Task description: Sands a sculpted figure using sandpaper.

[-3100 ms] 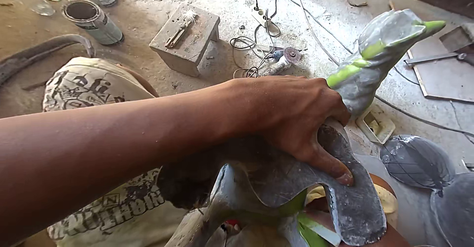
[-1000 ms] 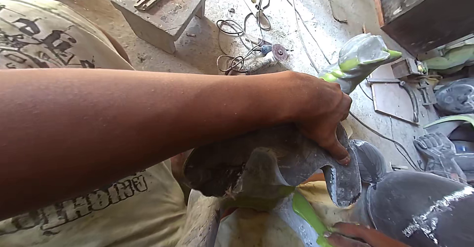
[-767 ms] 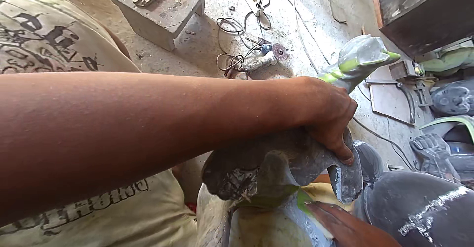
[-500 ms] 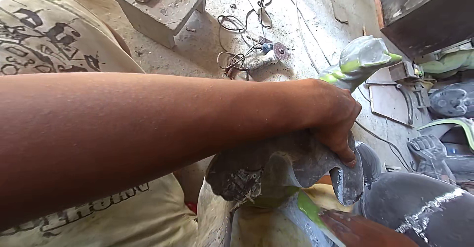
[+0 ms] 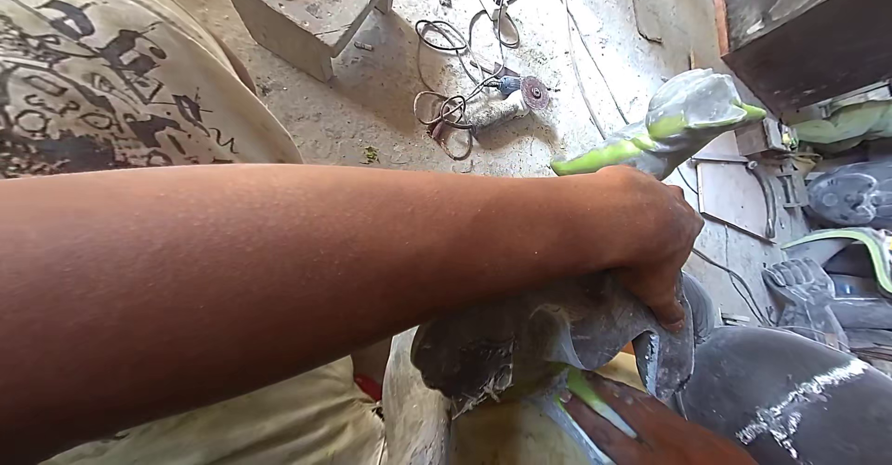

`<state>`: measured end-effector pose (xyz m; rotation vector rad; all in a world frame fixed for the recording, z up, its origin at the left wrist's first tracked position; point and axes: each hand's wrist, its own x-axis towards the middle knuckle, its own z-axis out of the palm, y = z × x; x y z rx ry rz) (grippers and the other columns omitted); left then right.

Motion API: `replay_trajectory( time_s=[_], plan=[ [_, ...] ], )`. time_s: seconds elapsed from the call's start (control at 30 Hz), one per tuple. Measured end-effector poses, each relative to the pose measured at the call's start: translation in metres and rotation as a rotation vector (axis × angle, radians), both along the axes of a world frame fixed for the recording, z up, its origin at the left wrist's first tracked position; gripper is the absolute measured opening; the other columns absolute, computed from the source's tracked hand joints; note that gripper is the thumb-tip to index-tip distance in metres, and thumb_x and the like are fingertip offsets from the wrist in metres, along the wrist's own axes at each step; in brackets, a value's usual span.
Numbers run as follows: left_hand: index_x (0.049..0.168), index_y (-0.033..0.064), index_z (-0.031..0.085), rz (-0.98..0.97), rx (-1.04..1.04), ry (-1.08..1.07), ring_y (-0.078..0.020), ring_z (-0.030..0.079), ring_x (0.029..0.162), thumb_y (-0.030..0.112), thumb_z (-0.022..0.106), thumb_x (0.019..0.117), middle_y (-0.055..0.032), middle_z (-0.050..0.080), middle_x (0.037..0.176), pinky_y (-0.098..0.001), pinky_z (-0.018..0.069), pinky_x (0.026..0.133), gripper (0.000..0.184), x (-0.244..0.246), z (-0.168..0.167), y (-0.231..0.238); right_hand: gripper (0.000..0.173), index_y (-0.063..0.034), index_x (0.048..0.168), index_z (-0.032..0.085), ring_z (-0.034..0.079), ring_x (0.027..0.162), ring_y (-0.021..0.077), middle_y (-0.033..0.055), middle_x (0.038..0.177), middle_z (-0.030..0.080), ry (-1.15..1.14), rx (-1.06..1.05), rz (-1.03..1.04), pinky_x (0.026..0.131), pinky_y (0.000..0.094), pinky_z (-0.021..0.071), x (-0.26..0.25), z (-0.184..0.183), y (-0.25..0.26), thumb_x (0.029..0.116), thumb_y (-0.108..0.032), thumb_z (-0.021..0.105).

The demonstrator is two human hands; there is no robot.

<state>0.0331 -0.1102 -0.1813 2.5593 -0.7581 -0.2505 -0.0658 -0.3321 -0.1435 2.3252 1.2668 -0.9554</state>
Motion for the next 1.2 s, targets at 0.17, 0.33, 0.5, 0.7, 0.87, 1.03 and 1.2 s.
replay_trajectory(
  time_s=[0.17,0.33,0.5,0.7,0.87,1.03,1.2],
  plan=[
    [0.097,0.0151,0.07,0.009,-0.008,0.004,-0.0238,0.063,0.077,0.078,0.067,0.0769,-0.0044,0.062,0.085,-0.0466,0.0473,0.059,0.066,-0.001,0.001,0.0,0.047,-0.0155,0.14,0.063,0.063,0.123,0.0413,0.0213,0.143,0.058,0.07,-0.122,0.039,0.085,0.0516,0.06,0.002,-0.012,-0.003,0.0977,0.001,0.052],
    [0.096,0.014,0.07,0.021,-0.023,0.0,-0.0242,0.063,0.077,0.078,0.068,0.0764,-0.005,0.062,0.086,-0.0472,0.0471,0.058,0.066,-0.001,0.0,0.002,0.044,-0.0137,0.139,0.063,0.062,0.125,0.0405,0.0212,0.141,0.059,0.033,-0.083,0.061,0.087,0.0498,0.0599,0.006,-0.01,0.003,0.0992,0.002,0.051],
    [0.1,0.0138,0.068,0.015,-0.018,-0.01,-0.0249,0.064,0.079,0.078,0.067,0.0772,-0.0054,0.062,0.087,-0.0474,0.0479,0.06,0.068,-0.001,0.0,0.002,0.047,-0.0168,0.141,0.062,0.064,0.121,0.0415,0.0218,0.141,0.058,0.019,-0.103,0.024,0.082,0.0499,0.0609,0.002,-0.024,0.005,0.0987,0.0,0.053],
    [0.096,0.0156,0.069,0.018,-0.013,-0.017,-0.0233,0.063,0.076,0.08,0.066,0.0759,-0.0039,0.062,0.084,-0.0465,0.047,0.058,0.067,0.003,-0.001,0.004,0.047,-0.015,0.141,0.062,0.064,0.12,0.0418,0.0221,0.141,0.058,0.003,-0.099,0.012,0.08,0.0484,0.0608,0.001,-0.019,0.005,0.0983,0.001,0.052],
    [0.099,0.0151,0.069,0.019,-0.018,-0.016,-0.0234,0.063,0.078,0.079,0.066,0.0774,-0.0043,0.062,0.086,-0.0467,0.0475,0.059,0.067,0.003,-0.001,0.004,0.05,-0.017,0.143,0.061,0.064,0.12,0.0406,0.021,0.141,0.058,-0.058,-0.109,-0.004,0.077,0.0472,0.0615,-0.003,-0.028,0.006,0.0966,0.002,0.054],
    [0.097,0.0155,0.068,0.024,-0.014,-0.017,-0.0232,0.063,0.074,0.079,0.066,0.0768,-0.0037,0.061,0.083,-0.0462,0.0465,0.057,0.067,0.003,-0.001,0.001,0.046,-0.0151,0.139,0.064,0.064,0.118,0.0411,0.0227,0.138,0.059,-0.012,-0.149,-0.008,0.077,0.047,0.061,-0.003,-0.021,0.006,0.098,0.0,0.052],
    [0.099,0.0156,0.069,0.021,-0.02,-0.017,-0.0235,0.063,0.077,0.078,0.066,0.0773,-0.0036,0.062,0.084,-0.047,0.0477,0.059,0.067,0.004,-0.002,0.002,0.053,-0.0181,0.145,0.06,0.063,0.122,0.0411,0.0209,0.141,0.058,-0.07,-0.104,-0.012,0.078,0.0474,0.0612,-0.003,-0.027,0.003,0.0961,0.003,0.053]
  ],
)
